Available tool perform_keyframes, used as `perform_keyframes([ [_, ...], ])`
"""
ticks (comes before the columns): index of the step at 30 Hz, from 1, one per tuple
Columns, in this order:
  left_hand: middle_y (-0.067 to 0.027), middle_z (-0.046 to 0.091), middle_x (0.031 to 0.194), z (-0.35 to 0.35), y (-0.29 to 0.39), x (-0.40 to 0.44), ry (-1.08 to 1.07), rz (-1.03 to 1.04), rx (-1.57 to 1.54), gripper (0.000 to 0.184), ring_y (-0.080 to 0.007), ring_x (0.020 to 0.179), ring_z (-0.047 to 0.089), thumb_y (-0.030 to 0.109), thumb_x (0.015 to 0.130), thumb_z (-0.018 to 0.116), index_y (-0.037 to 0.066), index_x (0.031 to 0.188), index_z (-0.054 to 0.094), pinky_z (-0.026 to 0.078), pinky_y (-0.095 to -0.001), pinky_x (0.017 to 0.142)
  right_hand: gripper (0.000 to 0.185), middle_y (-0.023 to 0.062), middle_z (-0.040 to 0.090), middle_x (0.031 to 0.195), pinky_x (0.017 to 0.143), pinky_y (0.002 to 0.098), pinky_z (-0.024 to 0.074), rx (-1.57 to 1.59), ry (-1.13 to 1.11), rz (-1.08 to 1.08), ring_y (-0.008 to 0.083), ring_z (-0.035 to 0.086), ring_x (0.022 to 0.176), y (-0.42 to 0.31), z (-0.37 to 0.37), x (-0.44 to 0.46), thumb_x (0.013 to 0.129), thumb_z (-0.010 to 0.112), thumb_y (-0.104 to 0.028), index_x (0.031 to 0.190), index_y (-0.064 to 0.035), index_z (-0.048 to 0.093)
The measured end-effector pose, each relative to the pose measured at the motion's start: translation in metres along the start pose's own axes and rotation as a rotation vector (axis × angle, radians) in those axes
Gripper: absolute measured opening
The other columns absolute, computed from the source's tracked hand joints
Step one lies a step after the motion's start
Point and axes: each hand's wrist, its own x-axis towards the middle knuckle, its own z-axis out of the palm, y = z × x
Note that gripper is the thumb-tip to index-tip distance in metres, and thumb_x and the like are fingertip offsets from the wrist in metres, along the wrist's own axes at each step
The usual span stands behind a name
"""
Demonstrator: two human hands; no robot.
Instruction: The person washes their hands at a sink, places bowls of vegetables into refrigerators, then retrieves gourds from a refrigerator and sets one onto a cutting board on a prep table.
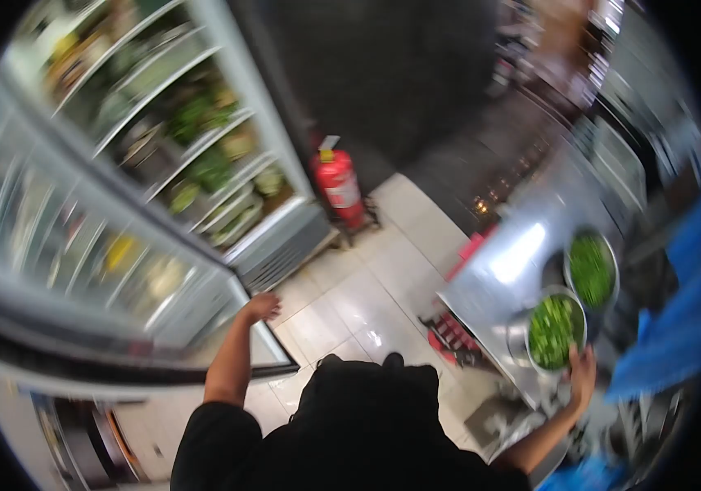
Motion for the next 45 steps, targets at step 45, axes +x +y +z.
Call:
perform_keyframes([
  [45,-0.0165,0.058,0.112,-0.125,-0.024,-0.090,0.297,0.085,-0.385,0.081,-0.0223,0.092,0.062,0.049,0.089,0.057,-0.001,0.143,0.023,0.052,-0.0325,0.074,0.019,-0.0024,0.043,0.057,0.032,0.0232,0.0217,0.313,-1.105,0.057,0.0050,0.033,0.039,-0.243,0.640,-0.103,0.066,0.053,0.007,0.070,-0.0101,0.044],
])
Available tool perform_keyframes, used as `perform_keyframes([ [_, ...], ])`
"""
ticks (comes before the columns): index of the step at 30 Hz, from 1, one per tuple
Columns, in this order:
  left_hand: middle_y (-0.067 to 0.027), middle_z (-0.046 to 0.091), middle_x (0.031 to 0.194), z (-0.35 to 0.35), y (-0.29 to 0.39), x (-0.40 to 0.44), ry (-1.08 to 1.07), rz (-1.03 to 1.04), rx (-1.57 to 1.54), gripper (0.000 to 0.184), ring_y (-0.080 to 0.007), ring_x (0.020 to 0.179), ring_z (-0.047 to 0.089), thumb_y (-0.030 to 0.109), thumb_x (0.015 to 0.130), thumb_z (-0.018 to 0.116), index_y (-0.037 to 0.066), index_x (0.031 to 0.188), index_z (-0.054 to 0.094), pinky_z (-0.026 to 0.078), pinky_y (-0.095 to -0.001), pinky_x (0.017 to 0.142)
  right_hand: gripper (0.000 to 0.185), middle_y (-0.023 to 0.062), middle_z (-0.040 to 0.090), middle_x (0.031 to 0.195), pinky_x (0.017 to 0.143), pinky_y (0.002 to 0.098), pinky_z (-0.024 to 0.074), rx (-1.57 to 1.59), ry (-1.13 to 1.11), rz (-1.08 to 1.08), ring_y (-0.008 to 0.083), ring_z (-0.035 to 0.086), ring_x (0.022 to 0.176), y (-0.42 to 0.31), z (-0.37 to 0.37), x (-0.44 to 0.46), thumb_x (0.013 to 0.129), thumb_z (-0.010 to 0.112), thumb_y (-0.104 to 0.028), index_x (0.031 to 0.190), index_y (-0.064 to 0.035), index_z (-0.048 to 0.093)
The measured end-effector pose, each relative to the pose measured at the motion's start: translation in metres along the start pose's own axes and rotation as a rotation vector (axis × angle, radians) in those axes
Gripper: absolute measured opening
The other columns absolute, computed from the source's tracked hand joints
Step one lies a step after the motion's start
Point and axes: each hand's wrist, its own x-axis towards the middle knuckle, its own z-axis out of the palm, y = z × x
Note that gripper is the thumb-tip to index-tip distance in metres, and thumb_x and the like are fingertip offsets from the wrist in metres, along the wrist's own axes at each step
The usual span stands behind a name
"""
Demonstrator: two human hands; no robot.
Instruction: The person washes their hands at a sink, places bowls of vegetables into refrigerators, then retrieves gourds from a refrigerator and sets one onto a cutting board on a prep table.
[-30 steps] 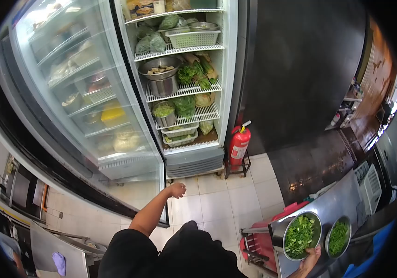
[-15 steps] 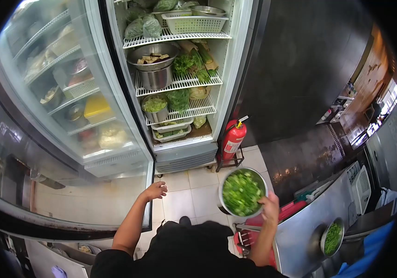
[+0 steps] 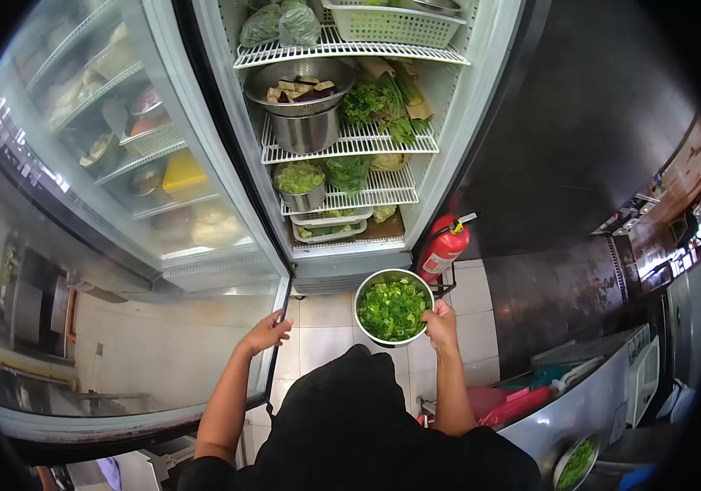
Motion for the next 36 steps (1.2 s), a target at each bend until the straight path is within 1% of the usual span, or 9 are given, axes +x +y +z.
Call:
perform_keyframes([
  [4,-0.0126,0.061,0.103,-0.009,0.055,0.040,0.100,0.042,-0.213,0.058,-0.0187,0.086,0.061,0.041,0.091,0.056,-0.001,0.130,0.044,0.051,-0.0292,0.070,0.013,-0.0013,0.049,0.065,0.041,0.0239,0.0326,-0.149,-0.014,-0.139,0.0072,0.043,0.050,0.007,0.012,0.043,0.068,0.052,0.006,0.076,-0.0053,0.052],
  [6,-0.0050,0.060,0.079,-0.011,0.094,0.077,0.132,0.341,-0.190,0.023,-0.0134,0.071,0.056,0.021,0.091,0.046,0.004,0.083,0.061,0.047,-0.0245,0.062,0.015,0.0006,0.056,0.075,0.057,0.0230,0.0410,-0.024,-0.084,-0.265,0.0077,0.050,0.065,-0.006,0.026,0.051,0.071,0.053,0.004,0.085,-0.0009,0.058],
  [7,-0.0059,0.064,0.096,-0.021,0.101,0.105,0.139,0.289,-0.262,0.027,-0.0137,0.092,0.058,0.032,0.097,0.044,0.008,0.092,0.058,0.048,-0.0301,0.074,0.013,-0.0004,0.054,0.073,0.056,0.0228,0.0399,-0.058,-0.087,-0.203,0.0070,0.049,0.065,-0.010,0.026,0.058,0.072,0.054,0.004,0.084,-0.0007,0.057],
  [13,-0.0159,0.042,0.128,-0.038,0.177,0.187,0.449,0.131,-0.666,0.052,-0.0273,0.101,0.053,0.036,0.091,0.058,0.003,0.127,0.041,0.051,-0.0413,0.081,0.011,0.0011,0.057,0.076,0.060,0.0237,0.0422,-0.031,-0.112,-0.148,0.0076,0.051,0.068,-0.026,0.009,0.086,0.072,0.054,0.003,0.083,-0.0002,0.056],
  [15,-0.0139,0.044,0.112,-0.041,0.187,0.199,0.533,0.119,-0.748,0.057,-0.0290,0.092,0.055,0.041,0.092,0.056,-0.002,0.124,0.038,0.054,-0.0429,0.076,0.013,0.0016,0.057,0.078,0.061,0.0235,0.0428,0.054,-0.107,-0.182,0.0079,0.052,0.069,-0.032,0.012,0.087,0.072,0.053,0.004,0.084,0.0002,0.055],
  [19,-0.0208,0.042,0.127,-0.058,0.196,0.227,0.616,0.129,-0.876,0.065,-0.0360,0.090,0.057,0.045,0.090,0.056,-0.004,0.127,0.035,0.058,-0.0436,0.065,0.016,0.0020,0.058,0.080,0.063,0.0229,0.0435,-0.016,-0.041,-0.125,0.0079,0.054,0.071,-0.036,-0.009,0.081,0.072,0.051,0.006,0.086,0.0004,0.055],
  [27,-0.0184,0.053,0.108,-0.111,0.165,0.314,0.508,0.178,-0.983,0.031,-0.0349,0.086,0.060,0.004,0.088,0.051,-0.004,0.116,0.042,0.056,-0.0489,0.063,0.020,0.0065,0.063,0.090,0.072,0.0266,0.0471,-0.136,0.037,-0.149,0.0113,0.058,0.082,0.005,-0.034,0.092,0.077,0.054,0.002,0.095,0.0030,0.061],
  [31,-0.0218,0.055,0.105,-0.082,0.177,0.285,0.674,0.270,-0.694,0.027,-0.0314,0.084,0.064,0.006,0.088,0.049,-0.013,0.106,0.044,0.062,-0.0413,0.064,0.008,-0.0026,0.048,0.066,0.049,0.0231,0.0332,-0.176,0.050,-0.110,0.0045,0.042,0.058,-0.004,-0.036,0.092,0.073,0.055,0.002,0.073,-0.0045,0.050],
  [36,-0.0231,0.056,0.107,-0.049,0.183,0.207,0.646,0.302,-0.651,0.025,-0.0312,0.087,0.064,0.005,0.089,0.046,-0.014,0.104,0.046,0.062,-0.0391,0.066,0.016,-0.0052,0.040,0.063,0.048,0.0231,0.0285,-0.013,0.007,-0.102,0.0042,0.035,0.056,-0.001,-0.028,0.098,0.072,0.054,0.004,0.068,-0.0073,0.043],
])
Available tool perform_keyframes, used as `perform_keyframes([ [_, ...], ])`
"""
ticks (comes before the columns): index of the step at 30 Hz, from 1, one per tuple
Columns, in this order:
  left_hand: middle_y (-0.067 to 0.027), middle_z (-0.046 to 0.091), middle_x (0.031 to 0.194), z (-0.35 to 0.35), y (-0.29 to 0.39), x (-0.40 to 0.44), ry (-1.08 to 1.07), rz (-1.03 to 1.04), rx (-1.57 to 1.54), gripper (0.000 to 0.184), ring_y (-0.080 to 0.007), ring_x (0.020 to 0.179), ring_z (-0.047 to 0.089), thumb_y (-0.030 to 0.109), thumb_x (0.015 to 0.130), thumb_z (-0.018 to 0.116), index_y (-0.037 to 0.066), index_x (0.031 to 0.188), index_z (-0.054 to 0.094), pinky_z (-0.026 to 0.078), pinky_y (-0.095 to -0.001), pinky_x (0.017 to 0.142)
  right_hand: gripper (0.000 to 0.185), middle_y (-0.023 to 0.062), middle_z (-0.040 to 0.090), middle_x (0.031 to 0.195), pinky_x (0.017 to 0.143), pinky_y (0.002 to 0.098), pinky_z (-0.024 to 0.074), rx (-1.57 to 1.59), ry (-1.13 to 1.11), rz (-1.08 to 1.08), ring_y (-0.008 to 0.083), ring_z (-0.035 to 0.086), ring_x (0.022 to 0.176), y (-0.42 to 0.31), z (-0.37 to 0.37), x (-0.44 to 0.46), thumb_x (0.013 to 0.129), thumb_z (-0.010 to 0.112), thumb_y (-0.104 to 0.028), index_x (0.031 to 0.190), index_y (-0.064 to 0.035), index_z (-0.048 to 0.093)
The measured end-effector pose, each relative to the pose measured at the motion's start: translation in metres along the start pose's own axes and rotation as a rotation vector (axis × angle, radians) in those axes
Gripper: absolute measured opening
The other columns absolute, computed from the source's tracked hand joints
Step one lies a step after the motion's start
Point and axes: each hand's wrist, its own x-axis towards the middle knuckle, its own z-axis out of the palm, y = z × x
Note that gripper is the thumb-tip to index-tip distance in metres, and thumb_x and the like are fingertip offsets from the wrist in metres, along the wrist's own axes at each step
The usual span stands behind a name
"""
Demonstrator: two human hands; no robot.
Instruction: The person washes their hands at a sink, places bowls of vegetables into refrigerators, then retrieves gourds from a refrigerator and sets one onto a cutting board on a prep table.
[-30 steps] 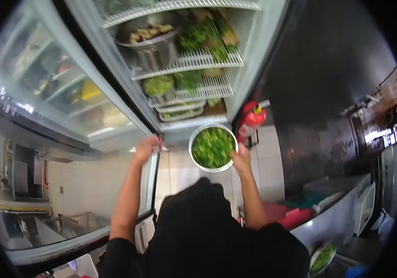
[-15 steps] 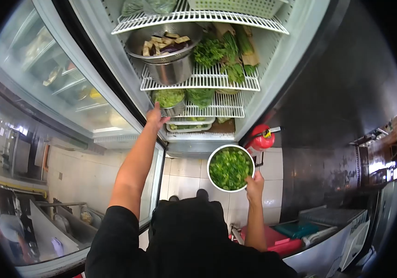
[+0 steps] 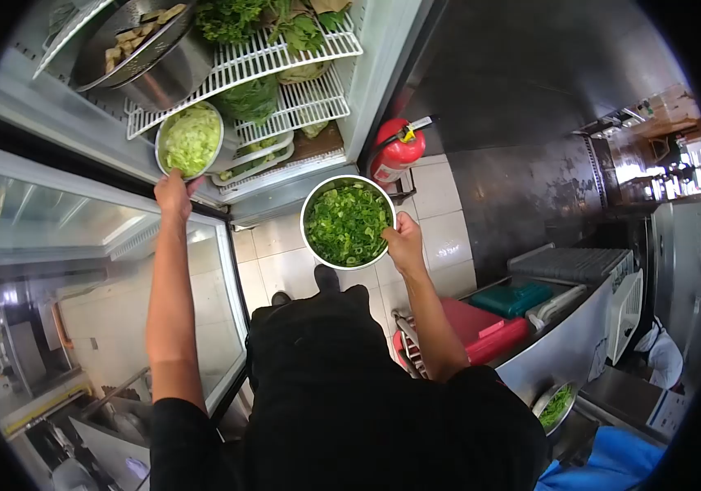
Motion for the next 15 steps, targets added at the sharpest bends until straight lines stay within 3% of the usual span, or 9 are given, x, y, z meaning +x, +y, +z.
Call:
perform_keyframes([
  [1,-0.0237,0.057,0.109,-0.003,0.002,-0.014,-0.019,0.009,0.005,0.025,-0.0323,0.090,0.064,0.004,0.089,0.043,-0.015,0.105,0.047,0.062,-0.0393,0.069,0.016,-0.0050,0.041,0.064,0.048,0.0227,0.0288,0.010,-0.004,0.012,0.0044,0.036,0.056,0.004,0.002,0.004,0.071,0.053,0.005,0.068,-0.0072,0.043],
  [7,-0.0116,0.066,0.093,-0.016,0.015,-0.118,-0.091,0.068,0.182,0.020,-0.0172,0.072,0.067,0.007,0.089,0.047,-0.002,0.104,0.057,0.058,-0.0292,0.061,0.017,-0.0043,0.041,0.065,0.050,0.0225,0.0288,-0.078,-0.026,-0.064,0.0046,0.036,0.058,0.022,0.015,0.017,0.070,0.053,0.005,0.067,-0.0075,0.042],
  [9,-0.0088,0.065,0.084,-0.018,0.018,-0.142,-0.082,0.055,0.158,0.017,-0.0137,0.066,0.064,0.007,0.089,0.048,0.000,0.099,0.059,0.055,-0.0271,0.055,0.017,-0.0044,0.040,0.065,0.050,0.0232,0.0280,-0.055,-0.063,-0.048,0.0050,0.035,0.058,0.037,0.015,0.024,0.070,0.053,0.006,0.067,-0.0075,0.042],
  [15,-0.0048,0.060,0.075,-0.029,0.019,-0.168,-0.076,0.147,0.210,0.009,-0.0090,0.060,0.056,0.005,0.085,0.050,-0.001,0.087,0.056,0.050,-0.0251,0.052,0.018,-0.0051,0.040,0.065,0.051,0.0226,0.0276,-0.010,-0.043,-0.020,0.0049,0.035,0.059,0.034,0.026,0.024,0.069,0.052,0.007,0.068,-0.0075,0.043],
])
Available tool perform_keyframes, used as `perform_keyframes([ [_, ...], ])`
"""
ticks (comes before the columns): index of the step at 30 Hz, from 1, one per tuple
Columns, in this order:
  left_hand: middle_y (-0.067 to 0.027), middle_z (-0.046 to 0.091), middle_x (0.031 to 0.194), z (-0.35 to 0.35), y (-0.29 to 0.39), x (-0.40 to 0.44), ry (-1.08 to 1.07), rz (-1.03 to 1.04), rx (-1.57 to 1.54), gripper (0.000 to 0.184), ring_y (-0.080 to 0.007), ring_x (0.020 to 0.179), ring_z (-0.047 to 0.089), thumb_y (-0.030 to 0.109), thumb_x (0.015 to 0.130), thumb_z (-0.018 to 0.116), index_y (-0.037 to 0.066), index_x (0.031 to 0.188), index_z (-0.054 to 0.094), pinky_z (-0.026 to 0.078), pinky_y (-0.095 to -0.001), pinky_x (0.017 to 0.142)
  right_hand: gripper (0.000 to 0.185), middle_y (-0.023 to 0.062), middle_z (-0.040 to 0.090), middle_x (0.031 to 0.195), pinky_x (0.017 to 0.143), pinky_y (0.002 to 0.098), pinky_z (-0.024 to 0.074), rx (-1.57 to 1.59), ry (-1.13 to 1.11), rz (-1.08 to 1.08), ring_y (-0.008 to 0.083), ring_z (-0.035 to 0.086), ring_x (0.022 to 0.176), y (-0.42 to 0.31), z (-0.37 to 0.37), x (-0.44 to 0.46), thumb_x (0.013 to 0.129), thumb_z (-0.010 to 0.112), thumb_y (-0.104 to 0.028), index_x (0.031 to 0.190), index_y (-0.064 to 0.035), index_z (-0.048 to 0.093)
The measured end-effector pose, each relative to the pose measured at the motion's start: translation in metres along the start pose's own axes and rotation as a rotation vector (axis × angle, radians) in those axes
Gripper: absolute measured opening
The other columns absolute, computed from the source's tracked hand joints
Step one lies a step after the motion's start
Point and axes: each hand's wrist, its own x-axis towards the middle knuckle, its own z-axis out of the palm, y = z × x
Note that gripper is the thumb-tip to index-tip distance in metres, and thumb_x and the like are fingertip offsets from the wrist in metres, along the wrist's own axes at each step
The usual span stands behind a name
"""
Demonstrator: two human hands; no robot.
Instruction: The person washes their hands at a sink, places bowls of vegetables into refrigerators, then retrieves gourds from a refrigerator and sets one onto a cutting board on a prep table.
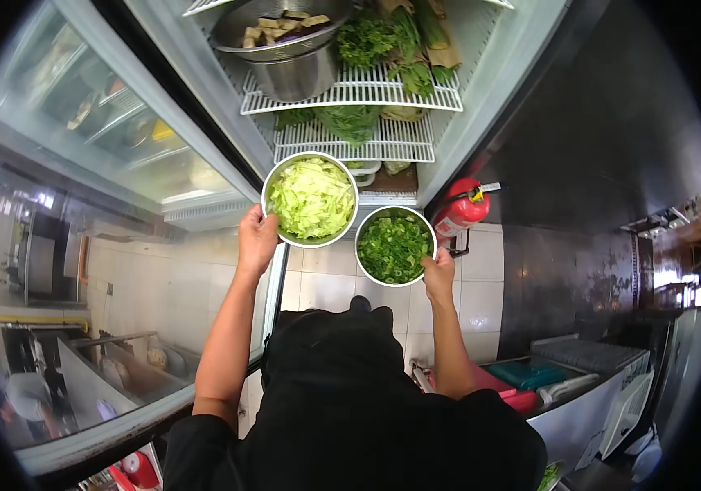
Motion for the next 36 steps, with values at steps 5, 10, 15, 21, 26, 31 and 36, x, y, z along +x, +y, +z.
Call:
perform_keyframes([
  [5,-0.0106,0.062,0.086,-0.006,-0.017,0.015,0.016,-0.094,-0.051,0.014,-0.0178,0.070,0.065,0.003,0.087,0.046,-0.003,0.097,0.055,0.060,-0.0342,0.060,0.014,0.0003,0.054,0.069,0.047,0.0218,0.0365,0.003,0.009,-0.014,0.0065,0.046,0.055,-0.039,-0.006,-0.010,0.070,0.051,0.007,0.078,-0.0043,0.051],
  [10,-0.0136,0.061,0.082,-0.008,-0.067,0.051,0.071,-0.098,0.010,0.013,-0.0215,0.064,0.064,0.004,0.084,0.051,-0.006,0.090,0.054,0.059,-0.0338,0.049,0.016,0.0027,0.053,0.070,0.047,0.0214,0.0390,0.149,-0.005,-0.041,0.0075,0.047,0.054,-0.067,-0.019,-0.009,0.071,0.049,0.009,0.073,-0.0070,0.044],
  [15,-0.0146,0.063,0.085,-0.007,-0.043,0.040,-0.021,-0.150,-0.053,0.020,-0.0209,0.069,0.066,0.007,0.087,0.048,-0.008,0.099,0.055,0.060,-0.0317,0.053,0.012,-0.0021,0.051,0.069,0.053,0.0230,0.0376,0.104,0.074,-0.103,0.0067,0.046,0.059,-0.088,0.012,-0.008,0.071,0.051,0.007,0.075,-0.0039,0.050],
  [21,-0.0126,0.065,0.085,0.000,0.034,0.014,-0.184,-0.160,0.005,0.021,-0.0177,0.070,0.066,0.010,0.089,0.047,-0.006,0.098,0.058,0.059,-0.0296,0.059,0.018,-0.0034,0.045,0.065,0.051,0.0223,0.0308,-0.076,-0.022,-0.172,0.0060,0.039,0.058,-0.021,0.036,0.039,0.070,0.052,0.008,0.068,-0.0077,0.045],
  [26,-0.0120,0.064,0.084,0.026,0.038,-0.004,-0.275,-0.193,0.076,0.019,-0.0178,0.068,0.065,0.008,0.088,0.049,-0.008,0.094,0.057,0.060,-0.0314,0.061,0.022,-0.0041,0.040,0.061,0.047,0.0236,0.0266,-0.015,-0.100,-0.095,0.0056,0.035,0.055,-0.025,0.082,0.021,0.069,0.053,0.007,0.064,-0.0098,0.039],
  [31,-0.0141,0.062,0.086,0.028,0.028,-0.004,-0.220,-0.251,0.020,0.017,-0.0199,0.067,0.065,0.008,0.089,0.049,-0.008,0.091,0.055,0.060,-0.0320,0.061,0.017,-0.0028,0.045,0.063,0.049,0.0236,0.0308,0.033,-0.163,-0.036,0.0058,0.039,0.057,-0.026,0.111,0.019,0.073,0.054,0.004,0.066,-0.0076,0.043],
  [36,-0.0162,0.061,0.086,0.008,0.028,0.008,-0.180,-0.229,-0.058,0.016,-0.0228,0.067,0.066,0.008,0.089,0.049,-0.008,0.089,0.053,0.061,-0.0309,0.060,0.016,-0.0029,0.046,0.061,0.046,0.0246,0.0307,0.010,-0.180,-0.090,0.0060,0.039,0.054,-0.042,0.140,0.021,0.072,0.055,0.003,0.067,-0.0074,0.044],
])
